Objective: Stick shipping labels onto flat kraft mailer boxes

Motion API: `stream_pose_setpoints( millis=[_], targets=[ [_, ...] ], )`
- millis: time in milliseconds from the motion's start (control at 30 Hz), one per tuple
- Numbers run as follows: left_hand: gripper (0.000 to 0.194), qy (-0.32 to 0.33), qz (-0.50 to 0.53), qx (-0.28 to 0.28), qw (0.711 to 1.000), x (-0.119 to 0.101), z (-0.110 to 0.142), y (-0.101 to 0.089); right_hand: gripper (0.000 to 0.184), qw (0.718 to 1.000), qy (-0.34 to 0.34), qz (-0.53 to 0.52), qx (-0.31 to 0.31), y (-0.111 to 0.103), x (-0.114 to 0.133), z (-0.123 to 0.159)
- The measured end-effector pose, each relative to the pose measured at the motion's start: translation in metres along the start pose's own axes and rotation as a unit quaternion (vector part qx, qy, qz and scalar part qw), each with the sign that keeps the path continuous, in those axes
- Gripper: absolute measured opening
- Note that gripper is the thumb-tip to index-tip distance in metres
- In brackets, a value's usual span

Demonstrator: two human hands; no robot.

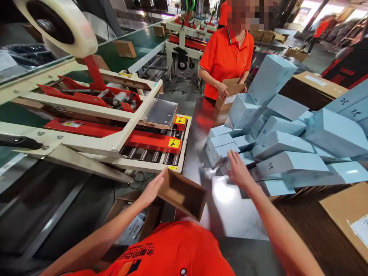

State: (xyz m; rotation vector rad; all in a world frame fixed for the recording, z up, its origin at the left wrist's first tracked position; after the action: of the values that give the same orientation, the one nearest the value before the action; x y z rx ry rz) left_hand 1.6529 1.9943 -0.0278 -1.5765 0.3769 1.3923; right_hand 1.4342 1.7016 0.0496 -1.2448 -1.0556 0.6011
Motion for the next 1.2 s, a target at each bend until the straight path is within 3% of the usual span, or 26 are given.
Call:
stream_pose_setpoints(
  millis=[67,133,233,300,400,500,567,600,733,800,900,933,1067,1133,1200],
  targets=[
    [0.07,0.002,-0.006,0.017,1.0,-0.002,0.004,0.006,0.08,0.992,0.086,0.093,0.019,-0.01,-0.04,-0.015],
    [0.069,0.001,-0.006,0.03,1.0,-0.007,0.003,0.012,0.08,0.988,0.093,0.12,0.034,-0.011,-0.055,-0.021],
    [0.068,0.009,-0.003,0.042,0.999,-0.016,-0.004,0.02,0.067,0.989,0.068,0.123,0.046,-0.017,-0.042,-0.021],
    [0.068,0.015,-0.001,0.045,0.999,-0.022,-0.011,0.026,0.059,0.993,0.069,0.09,0.043,-0.035,-0.027,-0.016],
    [0.068,0.017,0.013,0.047,0.999,-0.028,-0.018,0.035,0.061,0.988,0.097,-0.11,-0.057,-0.076,-0.006,0.005],
    [0.067,0.006,0.072,0.039,0.997,-0.034,-0.021,0.046,0.078,0.907,0.108,-0.368,-0.176,-0.091,0.015,0.044],
    [0.062,-0.023,0.136,0.024,0.99,-0.035,-0.023,0.051,0.087,0.867,0.098,-0.442,-0.206,-0.075,0.03,0.073],
    [0.059,-0.038,0.163,0.015,0.986,-0.034,-0.024,0.054,0.09,0.863,0.094,-0.451,-0.207,-0.06,0.036,0.087],
    [0.053,-0.058,0.191,-0.013,0.98,-0.031,-0.029,0.058,0.105,0.904,0.095,-0.403,-0.108,0.011,0.037,0.129],
    [0.049,-0.053,0.138,-0.074,0.986,-0.03,-0.031,0.056,0.101,0.909,0.081,-0.405,-0.058,0.036,0.026,0.138],
    [0.036,-0.035,0.013,-0.186,0.982,-0.036,-0.023,0.052,0.089,0.898,0.068,-0.429,-0.061,0.058,0.008,0.13],
    [0.032,-0.016,-0.022,-0.189,0.982,-0.04,-0.018,0.054,0.09,0.9,0.067,-0.424,-0.067,0.064,0.005,0.122],
    [0.037,0.133,-0.142,-0.045,0.98,-0.056,0.014,0.068,0.09,0.941,0.029,-0.314,-0.121,0.088,0.008,0.084],
    [0.035,0.192,-0.212,0.008,0.958,-0.058,0.026,0.071,0.073,0.96,-0.019,-0.246,-0.134,0.097,0.013,0.074],
    [0.047,0.212,-0.266,0.004,0.94,-0.057,0.024,0.067,0.052,0.973,-0.063,-0.204,-0.087,0.102,0.014,0.076]
  ],
)
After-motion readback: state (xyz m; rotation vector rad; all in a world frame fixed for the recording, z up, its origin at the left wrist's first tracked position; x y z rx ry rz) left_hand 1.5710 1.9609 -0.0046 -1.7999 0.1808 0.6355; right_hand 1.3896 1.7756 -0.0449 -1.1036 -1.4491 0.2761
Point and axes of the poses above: each hand's wrist, its own z-axis away from the middle knuckle, its own y-axis out of the palm, x = y × z, the point moved 3 cm from there along -z, towards the middle knuckle, and after that the axes turned 12 degrees about -z, right-handed, at the moved point
